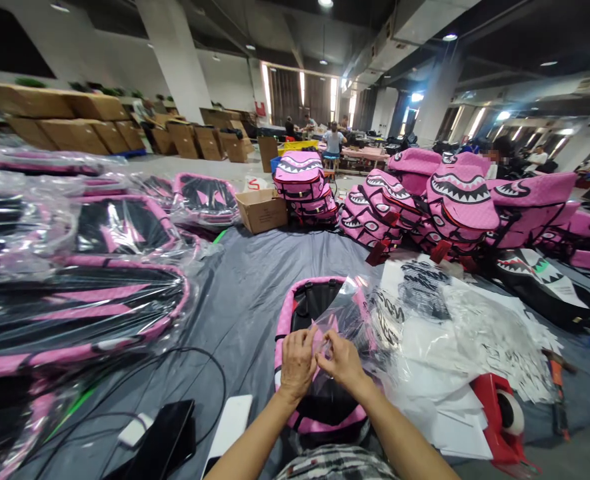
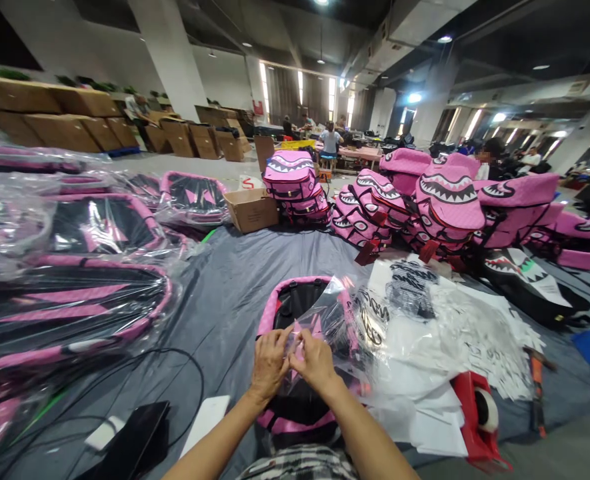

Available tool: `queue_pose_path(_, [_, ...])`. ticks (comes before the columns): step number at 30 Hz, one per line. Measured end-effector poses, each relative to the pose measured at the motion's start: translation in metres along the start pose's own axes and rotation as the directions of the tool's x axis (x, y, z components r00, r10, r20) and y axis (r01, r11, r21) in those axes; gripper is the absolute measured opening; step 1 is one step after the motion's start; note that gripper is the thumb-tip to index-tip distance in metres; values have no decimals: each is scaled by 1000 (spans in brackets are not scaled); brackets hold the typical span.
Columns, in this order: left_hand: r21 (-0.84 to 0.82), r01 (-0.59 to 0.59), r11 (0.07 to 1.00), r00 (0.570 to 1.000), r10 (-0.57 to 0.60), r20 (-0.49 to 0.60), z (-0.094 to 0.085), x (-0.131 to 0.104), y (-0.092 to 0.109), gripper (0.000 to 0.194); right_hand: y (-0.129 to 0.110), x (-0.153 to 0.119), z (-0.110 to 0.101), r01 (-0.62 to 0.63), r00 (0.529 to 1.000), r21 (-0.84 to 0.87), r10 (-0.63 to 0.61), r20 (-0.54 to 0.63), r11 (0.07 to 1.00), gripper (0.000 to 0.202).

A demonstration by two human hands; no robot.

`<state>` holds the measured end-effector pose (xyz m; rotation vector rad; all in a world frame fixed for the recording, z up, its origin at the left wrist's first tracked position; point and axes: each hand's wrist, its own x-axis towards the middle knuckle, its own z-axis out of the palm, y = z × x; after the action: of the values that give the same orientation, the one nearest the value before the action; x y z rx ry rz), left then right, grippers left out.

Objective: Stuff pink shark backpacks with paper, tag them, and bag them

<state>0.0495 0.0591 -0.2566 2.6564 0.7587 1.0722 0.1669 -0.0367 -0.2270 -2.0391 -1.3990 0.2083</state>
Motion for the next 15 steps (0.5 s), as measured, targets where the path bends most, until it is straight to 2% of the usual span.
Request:
queue_pose_path(2, [30, -10, 1000, 997, 12, -80, 5, 2, -7, 37, 8, -10, -6, -39, 999, -234, 37, -16, 971, 32])
queue_pose_path(4, [11, -48, 999, 990, 49, -135, 7, 1, -18, 39, 26, -22, -16, -158, 987, -395, 136, -84, 905, 38])
queue_pose_path(7, [-43, -31, 999, 986, 24, -165, 6, -8, -36, 43, 67, -51, -35, -374, 925, -467, 283, -254, 801, 35])
queue_pose_path(9, [-107, 83, 991, 984, -99, -151, 5, -17, -46, 36, 97, -77, -48, -493, 864, -466, 352, -359, 735, 28])
queue_pose_path(12, [-225, 292, 929, 951, -307, -32, 7, -28, -57, 32, 135, -121, -65, -615, 780, -466, 409, -473, 635, 20])
queue_pose_path(14, [-273, 435, 858, 900, -414, 134, 9, -31, -62, 35, 155, -150, -74, -646, 756, -482, 413, -507, 592, 18])
queue_pose_path(15, [-276, 504, 818, 861, -452, 232, 9, -32, -64, 33, 164, -163, -77, -661, 745, -480, 427, -512, 577, 19])
